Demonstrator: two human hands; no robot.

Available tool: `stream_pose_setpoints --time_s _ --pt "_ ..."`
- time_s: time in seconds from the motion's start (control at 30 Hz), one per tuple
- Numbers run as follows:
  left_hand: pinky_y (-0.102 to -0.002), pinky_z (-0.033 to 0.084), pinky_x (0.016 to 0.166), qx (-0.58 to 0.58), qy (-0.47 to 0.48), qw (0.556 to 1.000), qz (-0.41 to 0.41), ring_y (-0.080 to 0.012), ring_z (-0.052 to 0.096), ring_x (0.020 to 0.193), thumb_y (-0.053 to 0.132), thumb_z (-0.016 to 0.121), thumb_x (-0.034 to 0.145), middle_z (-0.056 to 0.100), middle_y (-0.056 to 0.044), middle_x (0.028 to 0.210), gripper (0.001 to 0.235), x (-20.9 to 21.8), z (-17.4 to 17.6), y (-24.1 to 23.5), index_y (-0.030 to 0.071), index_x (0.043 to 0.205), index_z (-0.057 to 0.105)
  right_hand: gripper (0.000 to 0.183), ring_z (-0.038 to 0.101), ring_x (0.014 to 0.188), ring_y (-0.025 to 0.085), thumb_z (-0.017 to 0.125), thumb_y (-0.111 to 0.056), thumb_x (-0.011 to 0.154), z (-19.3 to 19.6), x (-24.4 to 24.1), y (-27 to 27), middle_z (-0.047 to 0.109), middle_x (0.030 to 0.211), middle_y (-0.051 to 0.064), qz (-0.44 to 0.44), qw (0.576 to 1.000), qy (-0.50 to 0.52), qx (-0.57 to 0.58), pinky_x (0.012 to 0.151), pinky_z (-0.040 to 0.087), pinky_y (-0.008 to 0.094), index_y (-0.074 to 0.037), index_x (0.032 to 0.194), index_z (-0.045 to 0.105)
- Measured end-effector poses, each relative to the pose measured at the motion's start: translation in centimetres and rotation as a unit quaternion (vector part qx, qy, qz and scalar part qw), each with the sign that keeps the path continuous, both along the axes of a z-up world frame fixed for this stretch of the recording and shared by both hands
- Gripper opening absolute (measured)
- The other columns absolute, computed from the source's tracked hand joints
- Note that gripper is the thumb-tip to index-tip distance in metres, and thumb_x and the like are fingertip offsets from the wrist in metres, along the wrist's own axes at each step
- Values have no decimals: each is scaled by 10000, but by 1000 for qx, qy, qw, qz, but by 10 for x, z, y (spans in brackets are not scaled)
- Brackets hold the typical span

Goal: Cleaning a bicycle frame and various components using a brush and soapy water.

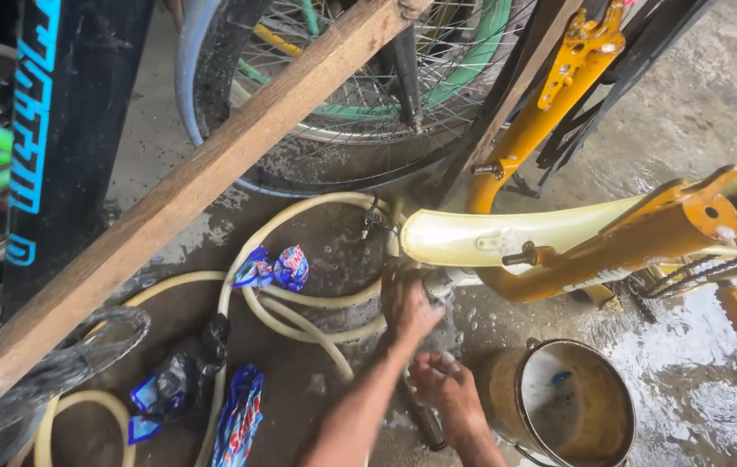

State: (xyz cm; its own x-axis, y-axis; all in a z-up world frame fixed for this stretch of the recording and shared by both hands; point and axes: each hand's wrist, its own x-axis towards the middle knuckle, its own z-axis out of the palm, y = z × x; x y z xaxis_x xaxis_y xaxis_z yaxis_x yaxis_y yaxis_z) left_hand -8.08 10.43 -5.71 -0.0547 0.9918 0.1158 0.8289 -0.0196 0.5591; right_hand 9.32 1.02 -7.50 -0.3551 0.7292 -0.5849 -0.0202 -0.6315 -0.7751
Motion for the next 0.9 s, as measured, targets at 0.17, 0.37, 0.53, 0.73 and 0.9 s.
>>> stream_pose_setpoints --time_s 0.17,0.37,0.53,0.73,0.9 --pt "-584 305 1148 348 -64 922 157 -417 570 1196 185 835 546 691 -245 1136 649 20 -19 -36 -30 1139 682 215 638 803 209 672 -143 939 -56 18 -22 686 895 107 13 998 54 13 699 511 328 22 1075 647" --pt "-426 381 1191 114 -479 870 3 -250 552 1343 73 566 697 651 -112 1356 619 -45 -12 -3 38 1313 620 221 694 783 255 646 6 813 -132 53 -28 707 888 136 -41 995 94 -2 674 565 373 57 1025 615" --pt "-497 484 986 37 -626 778 -43 -324 627 1121 189 608 941 671 -242 1226 436 -38 -26 52 -78 1283 646 265 713 849 228 670 -108 884 -56 37 -16 744 935 117 -12 995 -95 -23 752 589 370 -1 1127 664" --pt "-417 471 1033 -66 -388 919 11 -251 589 1212 335 543 935 627 -154 1331 562 -4 -238 143 25 1403 564 347 668 860 236 652 -176 928 -44 31 -15 705 983 149 -12 998 20 56 769 551 388 71 1171 657" --pt "-453 456 1067 166 -400 901 24 -330 578 1287 412 358 1081 616 -239 1386 580 17 -32 -22 -36 1398 545 476 672 1034 248 565 -131 897 19 -9 27 688 1160 116 -100 985 36 135 871 559 413 -33 1357 496"
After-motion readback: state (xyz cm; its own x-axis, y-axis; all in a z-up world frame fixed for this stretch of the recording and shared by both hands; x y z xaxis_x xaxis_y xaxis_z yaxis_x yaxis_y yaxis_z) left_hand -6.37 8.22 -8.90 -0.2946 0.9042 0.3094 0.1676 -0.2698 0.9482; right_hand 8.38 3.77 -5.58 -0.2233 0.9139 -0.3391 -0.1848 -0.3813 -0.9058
